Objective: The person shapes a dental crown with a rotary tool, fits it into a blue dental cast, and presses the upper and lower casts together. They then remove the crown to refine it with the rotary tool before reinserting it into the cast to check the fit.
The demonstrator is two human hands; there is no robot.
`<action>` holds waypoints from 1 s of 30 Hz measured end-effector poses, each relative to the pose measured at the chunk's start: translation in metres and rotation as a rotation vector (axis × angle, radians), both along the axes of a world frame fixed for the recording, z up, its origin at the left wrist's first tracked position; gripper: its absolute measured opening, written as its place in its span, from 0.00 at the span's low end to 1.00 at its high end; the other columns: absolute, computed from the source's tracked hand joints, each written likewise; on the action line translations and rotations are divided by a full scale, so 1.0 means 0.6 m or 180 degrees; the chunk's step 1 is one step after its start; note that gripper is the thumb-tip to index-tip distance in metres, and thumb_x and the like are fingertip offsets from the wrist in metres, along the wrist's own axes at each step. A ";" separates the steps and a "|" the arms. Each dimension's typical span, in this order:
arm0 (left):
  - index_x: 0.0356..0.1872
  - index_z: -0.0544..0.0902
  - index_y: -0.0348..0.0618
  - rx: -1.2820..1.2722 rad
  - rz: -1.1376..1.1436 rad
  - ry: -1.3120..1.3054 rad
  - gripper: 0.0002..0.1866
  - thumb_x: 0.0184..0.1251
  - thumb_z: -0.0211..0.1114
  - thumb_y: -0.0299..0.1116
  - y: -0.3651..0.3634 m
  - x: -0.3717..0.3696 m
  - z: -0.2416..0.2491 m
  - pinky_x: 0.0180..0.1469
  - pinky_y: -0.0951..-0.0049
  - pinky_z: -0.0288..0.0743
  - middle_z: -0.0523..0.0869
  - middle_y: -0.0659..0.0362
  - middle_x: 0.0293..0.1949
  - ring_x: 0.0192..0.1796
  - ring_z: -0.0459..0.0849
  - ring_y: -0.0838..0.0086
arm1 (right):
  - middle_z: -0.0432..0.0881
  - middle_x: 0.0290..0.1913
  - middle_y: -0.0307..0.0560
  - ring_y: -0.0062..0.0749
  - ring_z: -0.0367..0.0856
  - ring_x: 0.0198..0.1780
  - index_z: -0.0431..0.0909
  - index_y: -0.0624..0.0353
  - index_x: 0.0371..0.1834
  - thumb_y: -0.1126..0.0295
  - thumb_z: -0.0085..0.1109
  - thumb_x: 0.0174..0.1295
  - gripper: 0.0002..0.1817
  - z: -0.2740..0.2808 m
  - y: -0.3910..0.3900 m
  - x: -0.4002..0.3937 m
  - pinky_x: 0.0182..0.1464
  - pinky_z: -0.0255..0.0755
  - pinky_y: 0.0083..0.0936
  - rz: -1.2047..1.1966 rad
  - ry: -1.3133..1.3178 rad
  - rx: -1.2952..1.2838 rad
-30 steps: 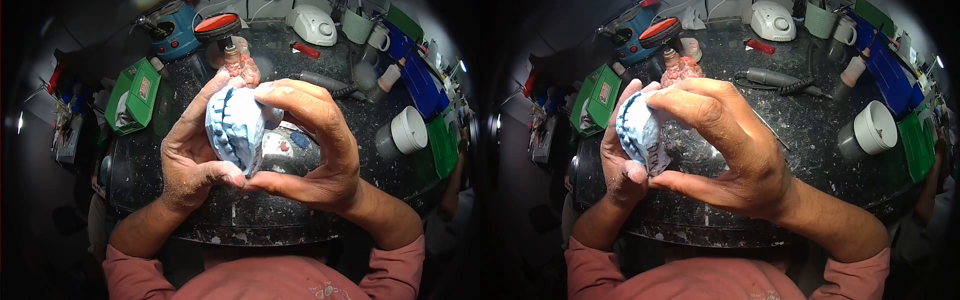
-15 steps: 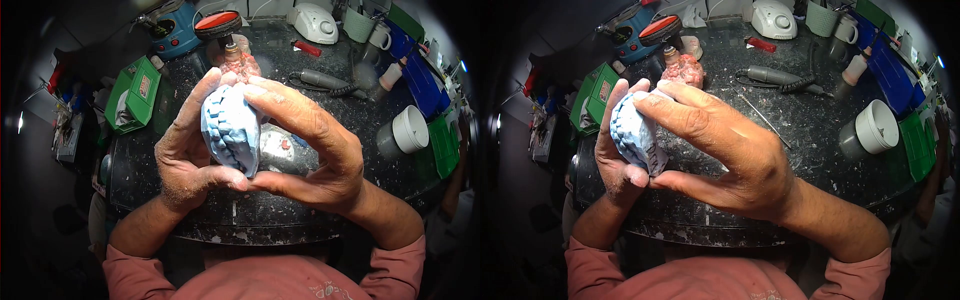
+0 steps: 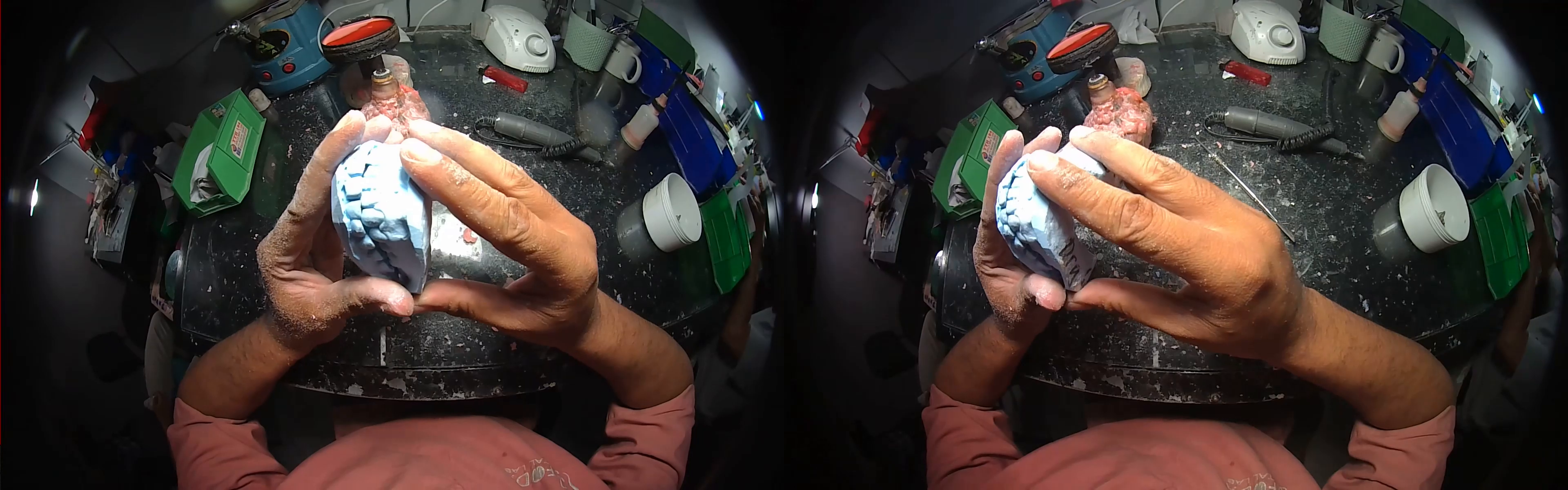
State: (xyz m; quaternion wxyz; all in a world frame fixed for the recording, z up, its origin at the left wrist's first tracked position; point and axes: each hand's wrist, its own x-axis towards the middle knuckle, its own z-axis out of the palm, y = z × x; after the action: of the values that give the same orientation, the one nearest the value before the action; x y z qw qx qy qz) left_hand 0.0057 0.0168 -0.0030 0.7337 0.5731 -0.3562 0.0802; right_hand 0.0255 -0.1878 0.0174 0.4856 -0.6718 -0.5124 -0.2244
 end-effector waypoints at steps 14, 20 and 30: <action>0.73 0.41 0.28 0.0627 0.0572 -0.0069 0.46 0.71 0.54 0.51 -0.021 -0.013 0.017 0.73 0.64 0.50 0.53 0.42 0.73 0.74 0.55 0.63 | 0.68 0.66 0.65 0.48 0.67 0.68 0.65 0.71 0.65 0.73 0.78 0.41 0.45 -0.013 0.000 0.002 0.67 0.65 0.38 0.0264 0.0603 0.0215; 0.73 0.42 0.27 0.0666 0.0509 -0.0283 0.43 0.73 0.53 0.48 -0.017 -0.010 0.013 0.74 0.63 0.45 0.49 0.41 0.74 0.75 0.51 0.62 | 0.68 0.65 0.65 0.48 0.70 0.66 0.67 0.71 0.64 0.73 0.77 0.42 0.43 -0.015 0.000 -0.001 0.64 0.69 0.38 0.0038 0.0450 0.0119; 0.67 0.61 0.26 0.0256 0.1029 0.0575 0.41 0.55 0.74 0.30 -0.023 -0.023 0.014 0.70 0.64 0.62 0.69 0.45 0.65 0.66 0.71 0.65 | 0.73 0.61 0.62 0.54 0.74 0.62 0.76 0.64 0.59 0.70 0.73 0.47 0.32 -0.011 0.010 0.007 0.64 0.68 0.40 -0.0780 -0.0974 -0.0459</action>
State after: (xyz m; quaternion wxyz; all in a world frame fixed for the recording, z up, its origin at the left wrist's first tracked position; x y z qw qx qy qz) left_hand -0.0080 0.0029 0.0055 0.7167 0.6566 -0.1951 0.1309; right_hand 0.0296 -0.1815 0.0107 0.3218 -0.7202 -0.5094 -0.3439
